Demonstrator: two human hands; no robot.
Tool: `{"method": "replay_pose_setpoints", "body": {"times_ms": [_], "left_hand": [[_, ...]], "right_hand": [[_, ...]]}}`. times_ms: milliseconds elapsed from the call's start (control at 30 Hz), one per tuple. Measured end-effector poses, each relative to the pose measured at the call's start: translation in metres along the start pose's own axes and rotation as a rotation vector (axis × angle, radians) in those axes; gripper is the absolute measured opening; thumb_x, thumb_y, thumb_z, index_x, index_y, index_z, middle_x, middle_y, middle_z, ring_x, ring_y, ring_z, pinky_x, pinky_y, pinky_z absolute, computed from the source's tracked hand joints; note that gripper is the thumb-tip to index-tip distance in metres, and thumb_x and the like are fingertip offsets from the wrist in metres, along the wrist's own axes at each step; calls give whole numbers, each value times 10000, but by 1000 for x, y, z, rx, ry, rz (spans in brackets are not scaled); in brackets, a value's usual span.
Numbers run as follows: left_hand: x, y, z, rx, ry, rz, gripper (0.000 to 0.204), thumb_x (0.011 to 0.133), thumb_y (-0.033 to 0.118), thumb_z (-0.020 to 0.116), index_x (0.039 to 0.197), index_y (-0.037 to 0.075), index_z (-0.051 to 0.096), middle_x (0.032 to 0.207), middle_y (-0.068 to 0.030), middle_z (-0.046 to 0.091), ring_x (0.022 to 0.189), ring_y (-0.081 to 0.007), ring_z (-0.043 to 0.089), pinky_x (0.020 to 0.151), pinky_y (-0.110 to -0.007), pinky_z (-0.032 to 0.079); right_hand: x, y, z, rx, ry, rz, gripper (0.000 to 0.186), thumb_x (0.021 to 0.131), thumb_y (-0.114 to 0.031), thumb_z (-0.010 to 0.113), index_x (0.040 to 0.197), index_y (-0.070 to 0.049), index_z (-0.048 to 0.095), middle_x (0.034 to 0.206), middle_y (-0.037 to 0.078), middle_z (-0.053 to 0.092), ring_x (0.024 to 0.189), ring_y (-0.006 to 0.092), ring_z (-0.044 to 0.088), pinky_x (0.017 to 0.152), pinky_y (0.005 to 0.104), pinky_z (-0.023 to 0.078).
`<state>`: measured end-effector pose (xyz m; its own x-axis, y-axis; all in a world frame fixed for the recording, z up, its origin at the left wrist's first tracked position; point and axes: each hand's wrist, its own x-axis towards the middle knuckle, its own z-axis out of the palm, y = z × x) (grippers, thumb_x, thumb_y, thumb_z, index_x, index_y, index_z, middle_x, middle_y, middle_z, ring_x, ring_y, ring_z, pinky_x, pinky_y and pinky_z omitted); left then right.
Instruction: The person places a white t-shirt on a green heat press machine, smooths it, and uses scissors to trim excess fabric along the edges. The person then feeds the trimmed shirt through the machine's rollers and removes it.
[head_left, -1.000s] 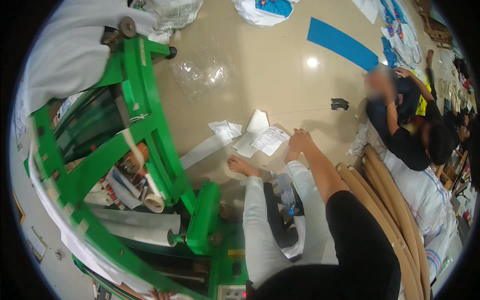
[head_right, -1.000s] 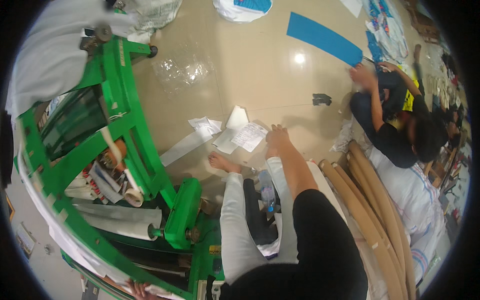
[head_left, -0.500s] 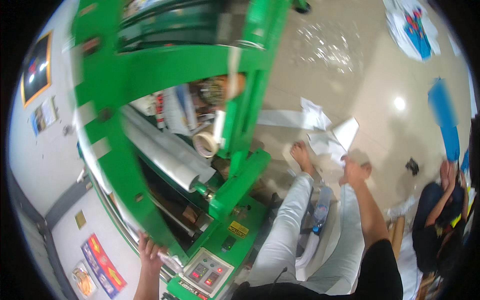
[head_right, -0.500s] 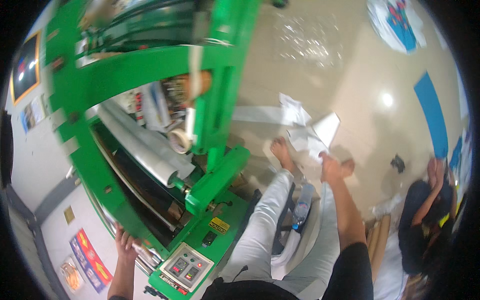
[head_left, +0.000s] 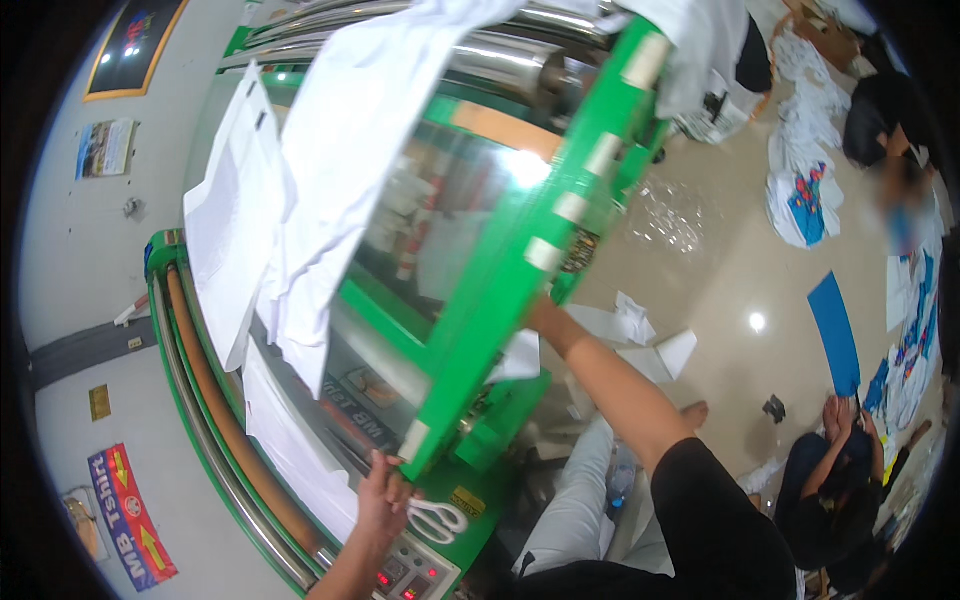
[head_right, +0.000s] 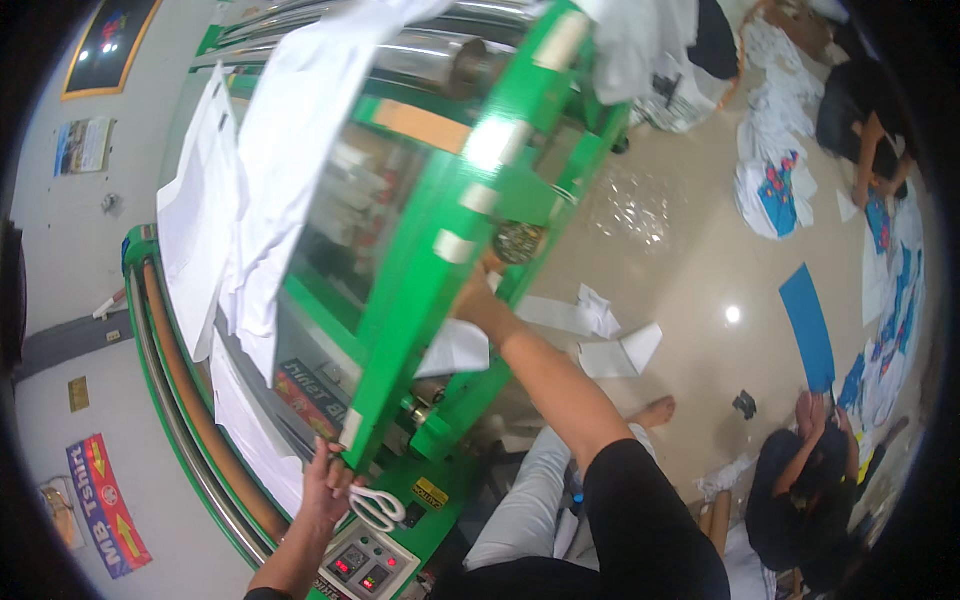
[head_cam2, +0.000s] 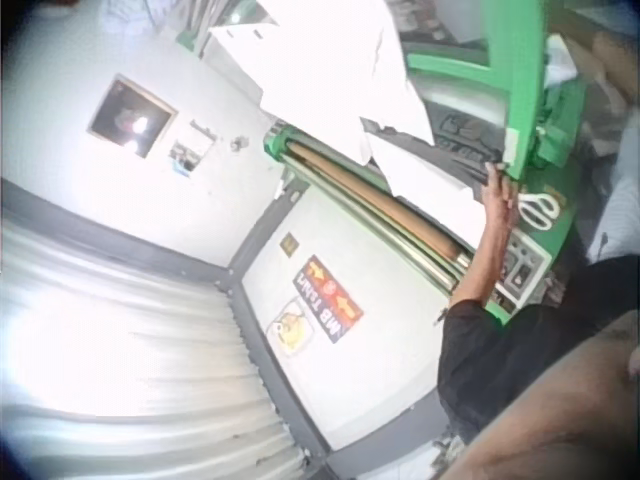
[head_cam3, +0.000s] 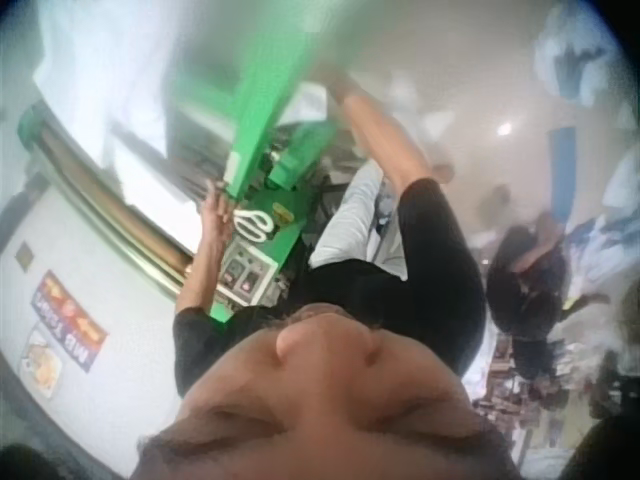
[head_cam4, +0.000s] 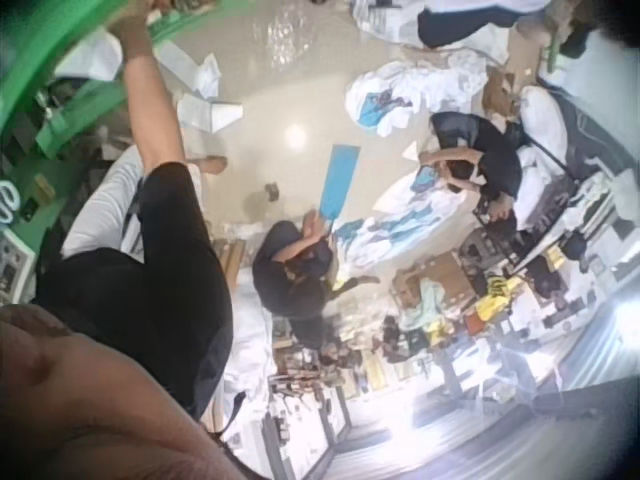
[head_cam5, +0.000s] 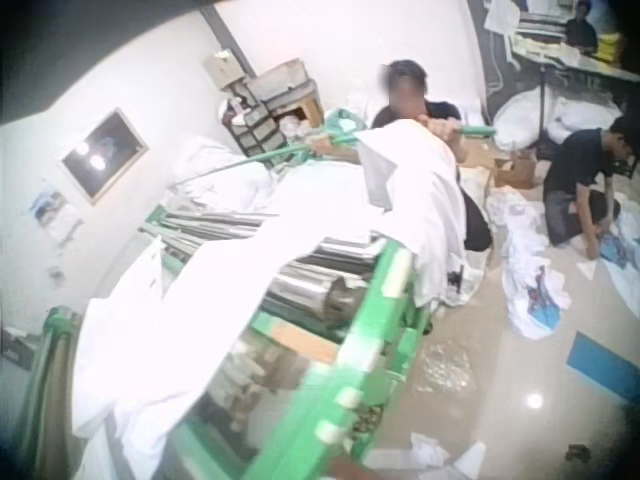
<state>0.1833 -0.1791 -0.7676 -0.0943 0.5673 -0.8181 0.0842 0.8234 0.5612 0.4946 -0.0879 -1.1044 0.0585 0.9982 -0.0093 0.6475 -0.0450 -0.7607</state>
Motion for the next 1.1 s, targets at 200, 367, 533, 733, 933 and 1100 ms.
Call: {"method": "replay_pose_setpoints", "body": {"times_ms": [200,367,533,733,933,1100], "left_hand": [[-4,9,15,43,17,-16,429,1154,490,527,1066,85,640,509,20,351,412,-138,331,617,-469,558],[-6,15,18,-23,-26,-42,432,1149,418,579,1048,5,658,523,-14,411,419,-144,380,610,-456,581],[-4,10,15,-20,-41,-11,419,1170,389,536,1048,4,648,514,-13,394,412,-142,377,599,-448,579],[5,7,12,-24,-52,26,433,1158,471,536,1037,66,630,502,31,299,390,-143,344,548,-413,544],[-13,22,27,-8,-40,3,356,1107,436,661,1077,81,659,581,78,380,460,-73,340,464,-251,382],[-14,17,16,13,-80,4,405,1092,457,679,1131,55,669,729,52,509,565,-88,402,552,-272,415]], "right_hand": [[132,30,1,-364,5,229,271,906,-193,765,1109,-15,745,1066,222,742,1042,412,702,940,499,559],[155,42,-2,-413,5,274,259,909,-193,770,1090,-11,741,1054,226,740,1023,401,705,921,490,562],[145,36,-6,-338,78,264,248,912,-193,774,1071,-7,736,1042,230,738,1003,390,709,902,480,565],[75,-10,-4,461,331,267,238,915,-192,780,1048,-2,730,1028,235,736,980,376,714,880,469,568],[-96,-94,-65,862,372,435,142,965,-137,727,952,4,712,1008,216,724,971,382,707,833,487,563],[-249,-121,-138,553,307,324,81,937,-105,737,952,-30,708,971,172,715,938,398,708,827,497,559]]}}
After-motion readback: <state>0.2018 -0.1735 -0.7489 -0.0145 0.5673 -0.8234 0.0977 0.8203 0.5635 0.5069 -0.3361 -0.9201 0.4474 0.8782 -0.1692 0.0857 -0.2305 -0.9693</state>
